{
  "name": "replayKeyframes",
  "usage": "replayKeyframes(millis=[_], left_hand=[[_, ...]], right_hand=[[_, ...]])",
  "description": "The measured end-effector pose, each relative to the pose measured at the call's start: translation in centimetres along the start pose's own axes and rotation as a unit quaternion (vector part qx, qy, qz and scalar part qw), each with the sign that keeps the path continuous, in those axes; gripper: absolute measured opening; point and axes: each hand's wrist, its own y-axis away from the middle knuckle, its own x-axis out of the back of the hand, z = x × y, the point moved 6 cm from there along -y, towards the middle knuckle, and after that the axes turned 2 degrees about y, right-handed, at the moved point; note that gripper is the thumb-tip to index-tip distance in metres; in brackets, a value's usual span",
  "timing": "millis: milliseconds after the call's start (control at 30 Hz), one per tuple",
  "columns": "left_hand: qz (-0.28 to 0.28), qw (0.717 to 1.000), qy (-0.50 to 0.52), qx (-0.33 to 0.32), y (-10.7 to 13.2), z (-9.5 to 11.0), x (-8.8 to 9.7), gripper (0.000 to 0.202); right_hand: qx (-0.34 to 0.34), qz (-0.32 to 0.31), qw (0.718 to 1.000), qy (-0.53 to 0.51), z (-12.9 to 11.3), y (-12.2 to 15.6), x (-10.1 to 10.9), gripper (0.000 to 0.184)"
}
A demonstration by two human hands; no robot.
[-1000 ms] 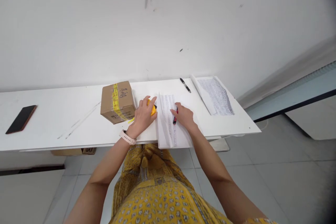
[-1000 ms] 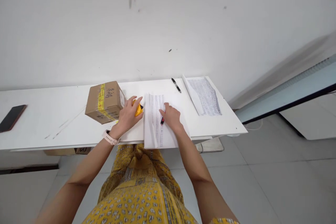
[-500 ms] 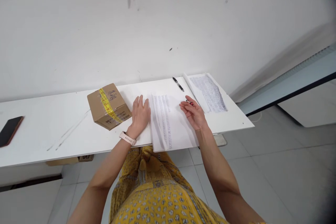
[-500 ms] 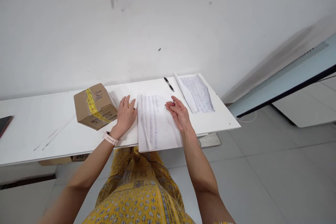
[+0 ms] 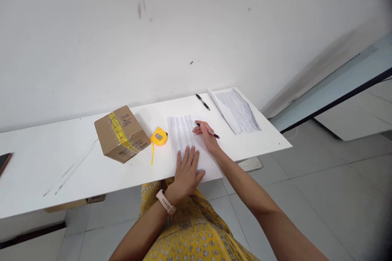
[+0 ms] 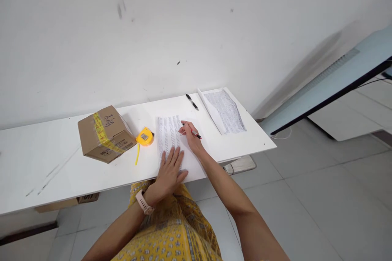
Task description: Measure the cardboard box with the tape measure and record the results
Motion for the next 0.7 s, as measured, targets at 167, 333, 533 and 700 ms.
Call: replayKeyframes(millis=[167, 333, 533, 700], left_hand=[[-0.004, 1.0, -0.019, 0.024, -2.3, -1.4, 2.1, 0.026], [-0.006, 1.0, -0.017, 0.023, -5.7, -2.3, 2.5, 0.024], [0.037, 0.999, -0.019, 0.0, -5.0, -3.4, 1.7, 0.043], [0.038, 0.999, -0.007, -0.007, -4.7, -3.7, 1.0, 0.048]], right_hand=[[0.006, -0.022, 0.995, 0.097, 0.0, 0.0, -0.2, 0.044], [-0.009, -0.05, 0.998, 0.033, 1.4, -0.5, -0.1, 0.035], [-0.009, -0.015, 0.999, 0.035, 1.7, -0.6, 1.0, 0.025], [-0.001, 0.009, 0.994, 0.106, 1.4, -0.1, 1.1, 0.018]])
